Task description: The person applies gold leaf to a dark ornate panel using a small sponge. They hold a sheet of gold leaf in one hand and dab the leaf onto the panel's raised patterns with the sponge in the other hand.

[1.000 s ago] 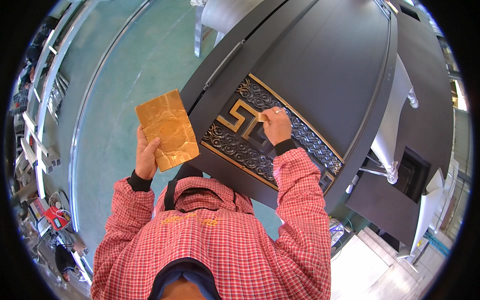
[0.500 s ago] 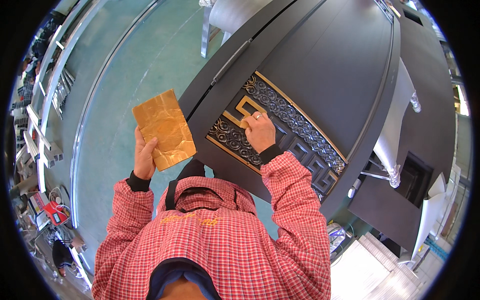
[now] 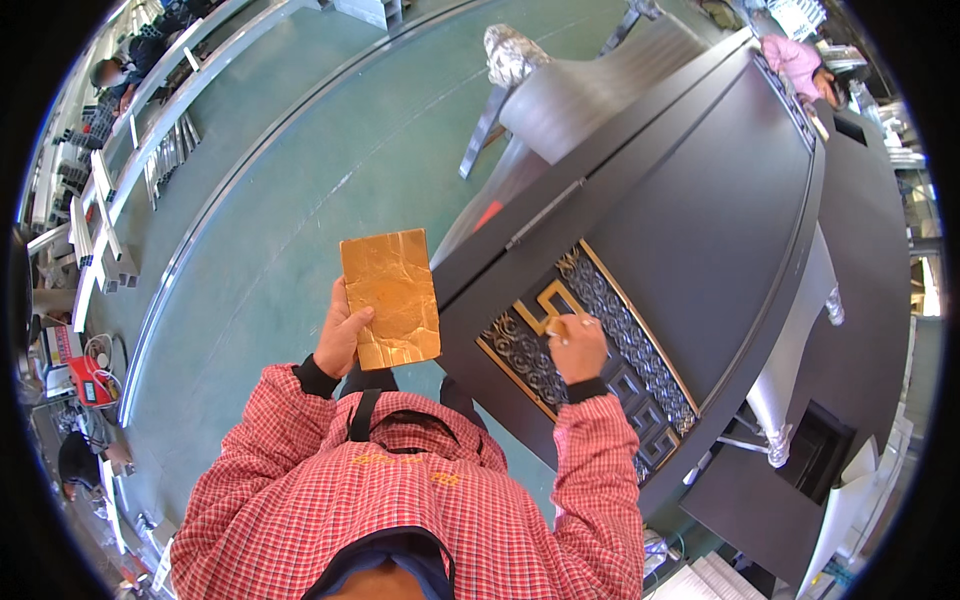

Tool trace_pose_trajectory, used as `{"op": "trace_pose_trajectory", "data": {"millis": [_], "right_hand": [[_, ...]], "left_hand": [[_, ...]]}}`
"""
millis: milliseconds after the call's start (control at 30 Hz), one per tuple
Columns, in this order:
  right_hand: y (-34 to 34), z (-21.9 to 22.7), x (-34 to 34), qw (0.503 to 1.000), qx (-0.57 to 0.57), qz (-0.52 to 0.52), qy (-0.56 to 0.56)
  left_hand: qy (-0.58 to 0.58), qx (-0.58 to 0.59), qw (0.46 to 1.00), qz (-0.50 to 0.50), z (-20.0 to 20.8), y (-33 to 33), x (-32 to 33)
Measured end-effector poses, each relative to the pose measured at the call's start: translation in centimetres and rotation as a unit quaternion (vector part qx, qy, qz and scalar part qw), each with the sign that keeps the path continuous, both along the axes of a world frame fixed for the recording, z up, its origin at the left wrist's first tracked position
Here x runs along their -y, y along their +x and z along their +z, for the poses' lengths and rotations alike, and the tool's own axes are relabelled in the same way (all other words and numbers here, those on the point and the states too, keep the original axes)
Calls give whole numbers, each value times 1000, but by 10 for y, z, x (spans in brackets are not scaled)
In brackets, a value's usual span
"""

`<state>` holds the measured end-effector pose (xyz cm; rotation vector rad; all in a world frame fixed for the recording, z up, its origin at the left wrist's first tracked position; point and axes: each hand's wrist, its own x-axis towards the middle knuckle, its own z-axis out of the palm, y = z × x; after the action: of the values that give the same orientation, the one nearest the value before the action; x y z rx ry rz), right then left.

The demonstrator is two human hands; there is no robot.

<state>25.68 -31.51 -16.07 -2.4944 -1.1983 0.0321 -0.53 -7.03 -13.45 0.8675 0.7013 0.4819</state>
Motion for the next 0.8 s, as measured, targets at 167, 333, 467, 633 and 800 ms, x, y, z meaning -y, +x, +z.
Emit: {"op": "trace_pose_trajectory", "data": {"millis": [167,333,467,633,800], "right_hand": [[-7,26,-46,939,-218,-178,197],[-77,35,-180,815,-428,-196,337],[-113,16,-282,692,-590,-197,366],[-120,7,-385,606,-681,-207,355],[-88,-24,-467,492,-772,-149,373]], "left_hand": [[-7,26,1000,-2,-8,-20,-59],[-28,43,998,-31,0,-47,-147],[-47,54,996,-48,17,-61,-209],[-63,52,995,-51,13,-51,-264],[-105,50,988,-99,10,-2,-330]]}}
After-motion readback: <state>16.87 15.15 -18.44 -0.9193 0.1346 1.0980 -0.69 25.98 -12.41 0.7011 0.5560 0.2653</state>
